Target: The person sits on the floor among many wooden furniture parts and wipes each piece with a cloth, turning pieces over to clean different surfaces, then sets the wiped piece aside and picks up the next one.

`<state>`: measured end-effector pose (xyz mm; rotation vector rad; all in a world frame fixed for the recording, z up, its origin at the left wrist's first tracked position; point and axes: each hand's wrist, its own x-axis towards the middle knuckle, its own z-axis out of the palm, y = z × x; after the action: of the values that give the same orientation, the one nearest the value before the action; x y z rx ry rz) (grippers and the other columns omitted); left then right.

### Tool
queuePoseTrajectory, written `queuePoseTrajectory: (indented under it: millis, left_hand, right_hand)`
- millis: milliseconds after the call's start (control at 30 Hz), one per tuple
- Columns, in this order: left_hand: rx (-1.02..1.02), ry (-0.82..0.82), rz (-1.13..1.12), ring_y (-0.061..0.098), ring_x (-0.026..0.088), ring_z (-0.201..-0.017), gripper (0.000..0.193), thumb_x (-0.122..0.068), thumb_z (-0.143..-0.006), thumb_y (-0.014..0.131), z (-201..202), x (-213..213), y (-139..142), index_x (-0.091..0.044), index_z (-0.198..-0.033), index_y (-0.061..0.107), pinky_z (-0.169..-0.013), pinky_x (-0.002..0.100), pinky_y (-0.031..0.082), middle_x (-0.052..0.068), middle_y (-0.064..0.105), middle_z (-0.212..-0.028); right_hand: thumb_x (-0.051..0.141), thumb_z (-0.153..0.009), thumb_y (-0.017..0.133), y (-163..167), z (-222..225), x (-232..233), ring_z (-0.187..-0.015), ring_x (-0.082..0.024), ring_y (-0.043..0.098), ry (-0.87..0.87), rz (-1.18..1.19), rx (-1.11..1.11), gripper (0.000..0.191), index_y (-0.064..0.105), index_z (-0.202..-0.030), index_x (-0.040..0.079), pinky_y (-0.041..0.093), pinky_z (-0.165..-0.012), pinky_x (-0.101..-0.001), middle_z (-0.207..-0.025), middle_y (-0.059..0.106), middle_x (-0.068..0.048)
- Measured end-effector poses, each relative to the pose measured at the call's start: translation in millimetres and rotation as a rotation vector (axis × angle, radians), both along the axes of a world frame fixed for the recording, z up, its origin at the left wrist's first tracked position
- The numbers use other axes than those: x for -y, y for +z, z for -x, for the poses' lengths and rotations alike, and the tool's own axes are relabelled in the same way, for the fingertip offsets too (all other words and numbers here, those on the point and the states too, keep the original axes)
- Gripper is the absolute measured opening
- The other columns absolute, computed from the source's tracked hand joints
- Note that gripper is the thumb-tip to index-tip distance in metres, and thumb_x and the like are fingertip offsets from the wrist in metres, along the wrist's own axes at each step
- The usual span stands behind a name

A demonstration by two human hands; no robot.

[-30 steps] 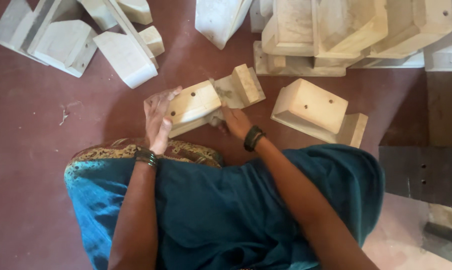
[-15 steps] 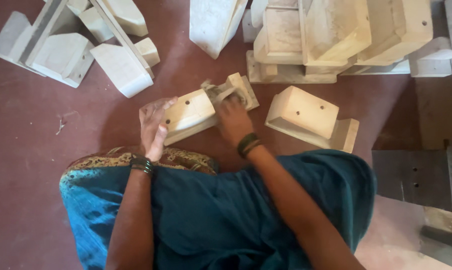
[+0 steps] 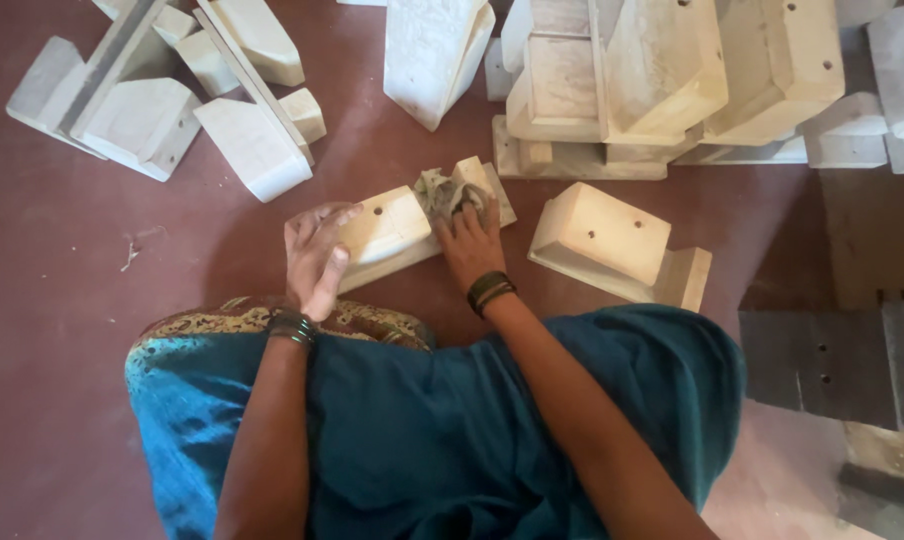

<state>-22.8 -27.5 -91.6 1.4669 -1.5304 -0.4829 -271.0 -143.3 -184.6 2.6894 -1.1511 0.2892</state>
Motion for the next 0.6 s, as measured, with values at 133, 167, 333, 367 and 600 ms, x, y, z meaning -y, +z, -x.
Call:
queuePoseTrajectory:
  millis: [133, 167, 333, 367, 600]
  left_hand:
    - [0.059, 0.016, -0.007, 0.043, 0.038, -0.13, 0.058, -0.054, -0.104, 0.042, 0.9, 0.9, -1.4, -0.013, -0.139, 0.064, -0.117, 0.05, 0.031, 0.011, 0.06, -0.14]
    - [0.077, 0.024, -0.017, 0.043, 0.038, -0.13, 0.055, -0.052, -0.104, 0.047, 1.5, 1.0, -1.5, -0.013, -0.138, 0.065, -0.116, 0.05, 0.033, 0.011, 0.06, -0.14]
    - [0.145, 0.032, -0.003, 0.043, 0.038, -0.131, 0.048, -0.041, -0.099, 0.061, 2.4, 1.8, 0.7, -0.011, -0.137, 0.065, -0.115, 0.05, 0.034, 0.012, 0.059, -0.14]
    - [0.156, 0.033, -0.007, 0.043, 0.038, -0.13, 0.049, -0.041, -0.098, 0.063, 2.1, 2.0, 1.4, -0.011, -0.136, 0.065, -0.115, 0.05, 0.034, 0.012, 0.059, -0.14]
    - [0.207, 0.039, 0.003, 0.045, 0.04, -0.126, 0.05, -0.042, -0.095, 0.066, 1.6, 4.0, 2.2, -0.008, -0.132, 0.065, -0.111, 0.051, 0.036, 0.014, 0.059, -0.136]
  right_hand:
    - [0.014, -0.092, 0.059, 2.7, -1.9, -4.6, -0.116, -0.034, 0.06, 0.036, -0.019, -0.039, 0.031, 0.067, -0.12, 0.006, 0.029, -0.121, -0.0579, -0.103, 0.069, -0.015]
    - [0.015, -0.089, 0.061, 6.6, -2.4, -6.5, -0.114, -0.034, 0.061, 0.064, -0.008, -0.009, 0.032, 0.068, -0.119, 0.006, 0.033, -0.118, -0.0547, -0.101, 0.069, -0.015]
    - [0.02, -0.075, 0.069, 55.7, 1.0, -11.2, -0.095, -0.037, 0.062, -0.036, -0.271, 0.178, 0.025, 0.068, -0.098, 0.01, 0.044, -0.09, -0.0521, -0.092, 0.068, -0.015]
    - [0.021, -0.075, 0.07, 70.0, 5.5, -7.8, -0.09, -0.037, 0.062, -0.078, -0.211, 0.207, 0.024, 0.068, -0.097, 0.011, 0.043, -0.085, -0.0525, -0.089, 0.067, -0.016]
    - [0.012, -0.089, 0.062, 113.1, 36.1, 22.5, -0.104, -0.042, 0.06, -0.21, 0.002, 0.574, 0.028, 0.064, -0.116, 0.01, 0.047, -0.088, -0.0541, -0.116, 0.06, -0.017]
